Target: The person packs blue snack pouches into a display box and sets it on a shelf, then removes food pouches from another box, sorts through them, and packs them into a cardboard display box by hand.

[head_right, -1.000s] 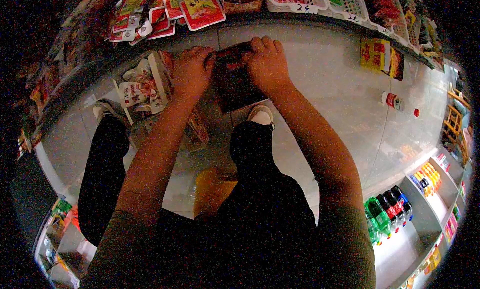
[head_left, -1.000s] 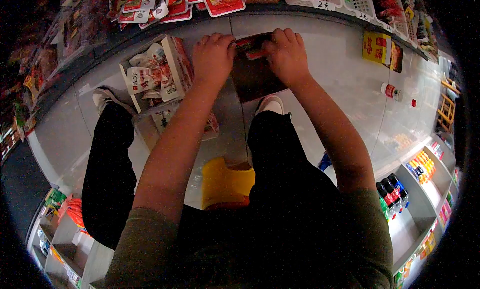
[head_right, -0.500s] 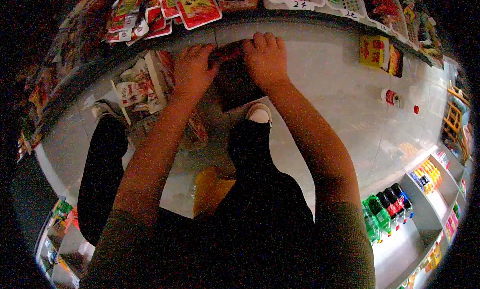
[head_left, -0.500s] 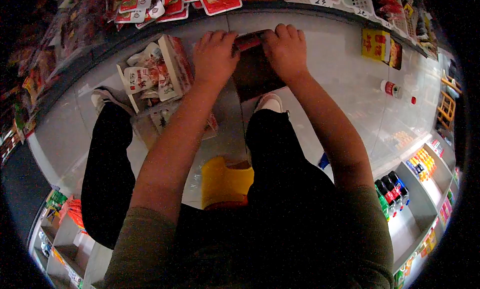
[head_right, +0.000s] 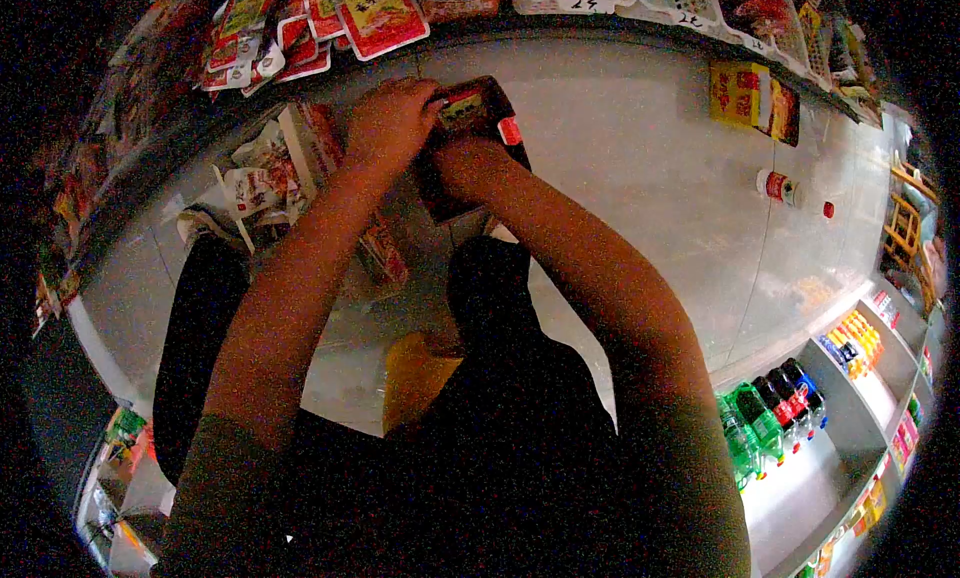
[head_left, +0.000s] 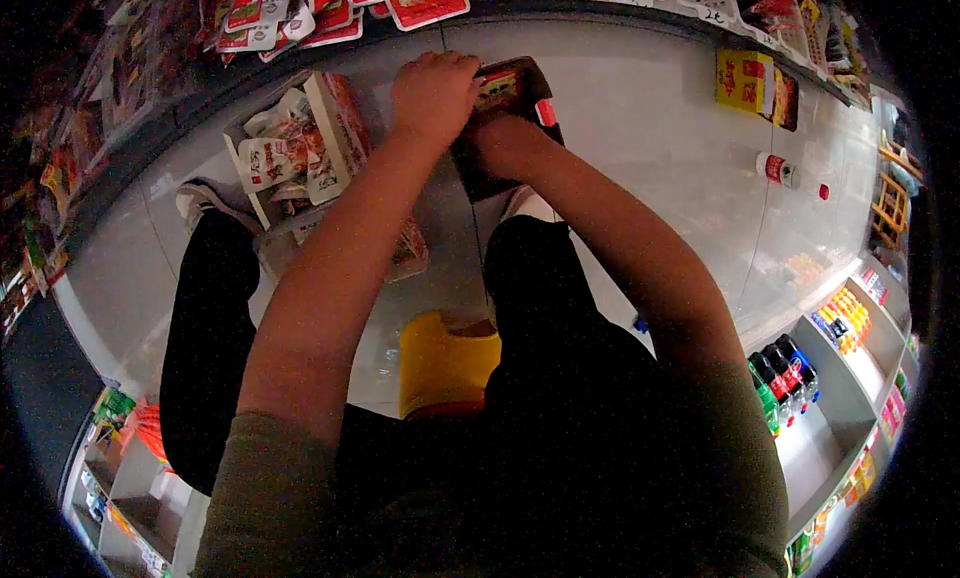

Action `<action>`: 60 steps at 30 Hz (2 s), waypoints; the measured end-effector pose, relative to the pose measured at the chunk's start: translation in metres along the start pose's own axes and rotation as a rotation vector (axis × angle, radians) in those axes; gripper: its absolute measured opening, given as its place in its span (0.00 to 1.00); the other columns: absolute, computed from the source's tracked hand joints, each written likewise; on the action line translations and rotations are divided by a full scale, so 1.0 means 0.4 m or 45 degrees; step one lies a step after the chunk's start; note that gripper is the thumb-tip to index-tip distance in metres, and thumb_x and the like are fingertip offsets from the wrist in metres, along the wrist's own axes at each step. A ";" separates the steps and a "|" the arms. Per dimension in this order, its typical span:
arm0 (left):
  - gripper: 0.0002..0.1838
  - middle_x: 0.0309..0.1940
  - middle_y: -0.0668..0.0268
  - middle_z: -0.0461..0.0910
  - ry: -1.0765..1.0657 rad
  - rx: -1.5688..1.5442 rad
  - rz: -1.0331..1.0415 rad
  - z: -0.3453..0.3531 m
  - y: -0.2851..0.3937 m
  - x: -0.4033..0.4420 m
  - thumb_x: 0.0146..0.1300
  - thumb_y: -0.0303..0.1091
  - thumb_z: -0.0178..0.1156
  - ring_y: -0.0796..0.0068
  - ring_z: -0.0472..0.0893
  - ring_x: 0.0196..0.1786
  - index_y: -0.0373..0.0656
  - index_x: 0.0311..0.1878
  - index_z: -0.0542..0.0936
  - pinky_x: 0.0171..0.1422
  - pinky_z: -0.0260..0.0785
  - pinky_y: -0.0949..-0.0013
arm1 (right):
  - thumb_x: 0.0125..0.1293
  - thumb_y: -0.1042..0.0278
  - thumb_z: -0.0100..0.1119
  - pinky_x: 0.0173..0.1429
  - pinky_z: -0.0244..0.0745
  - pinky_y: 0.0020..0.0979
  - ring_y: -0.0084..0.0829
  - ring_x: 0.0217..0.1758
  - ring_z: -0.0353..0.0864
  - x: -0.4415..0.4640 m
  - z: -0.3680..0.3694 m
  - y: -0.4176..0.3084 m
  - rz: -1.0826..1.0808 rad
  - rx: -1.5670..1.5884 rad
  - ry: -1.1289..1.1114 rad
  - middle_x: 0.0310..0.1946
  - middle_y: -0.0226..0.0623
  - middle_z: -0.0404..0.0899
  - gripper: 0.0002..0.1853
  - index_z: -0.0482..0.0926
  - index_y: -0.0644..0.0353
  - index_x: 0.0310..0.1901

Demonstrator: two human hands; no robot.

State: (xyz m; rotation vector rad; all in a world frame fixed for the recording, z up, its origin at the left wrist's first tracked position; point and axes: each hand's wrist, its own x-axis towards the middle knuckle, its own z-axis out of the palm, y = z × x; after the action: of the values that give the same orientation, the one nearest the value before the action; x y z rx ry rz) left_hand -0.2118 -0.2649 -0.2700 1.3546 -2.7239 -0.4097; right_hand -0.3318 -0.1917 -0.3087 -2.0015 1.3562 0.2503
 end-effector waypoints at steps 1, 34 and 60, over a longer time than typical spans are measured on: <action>0.11 0.37 0.65 0.79 -0.026 -0.002 -0.017 -0.001 0.000 0.001 0.55 0.40 0.57 0.63 0.77 0.44 0.49 0.40 0.79 0.46 0.70 0.58 | 0.50 0.70 0.52 0.42 0.76 0.43 0.46 0.39 0.80 0.017 0.016 0.013 -0.001 0.003 0.004 0.34 0.49 0.80 0.11 0.80 0.62 0.34; 0.18 0.30 0.59 0.80 0.036 -0.252 -0.027 0.006 -0.002 0.015 0.59 0.50 0.54 0.56 0.78 0.39 0.46 0.33 0.82 0.45 0.71 0.57 | 0.50 0.58 0.56 0.45 0.76 0.43 0.46 0.38 0.81 0.032 -0.084 0.035 0.324 0.161 0.207 0.35 0.48 0.81 0.17 0.80 0.59 0.39; 0.22 0.28 0.55 0.79 -0.303 -0.901 -0.310 0.026 -0.064 0.043 0.57 0.52 0.58 0.61 0.78 0.32 0.38 0.35 0.81 0.40 0.69 0.62 | 0.48 0.61 0.58 0.47 0.75 0.44 0.49 0.40 0.79 0.017 -0.048 0.044 0.159 0.344 0.427 0.34 0.50 0.80 0.16 0.79 0.62 0.37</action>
State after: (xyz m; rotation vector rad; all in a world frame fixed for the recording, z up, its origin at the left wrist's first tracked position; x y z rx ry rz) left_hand -0.2044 -0.2913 -0.2880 1.4617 -2.1864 -1.4602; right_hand -0.3484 -0.2126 -0.3057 -1.7867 1.6279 -0.2143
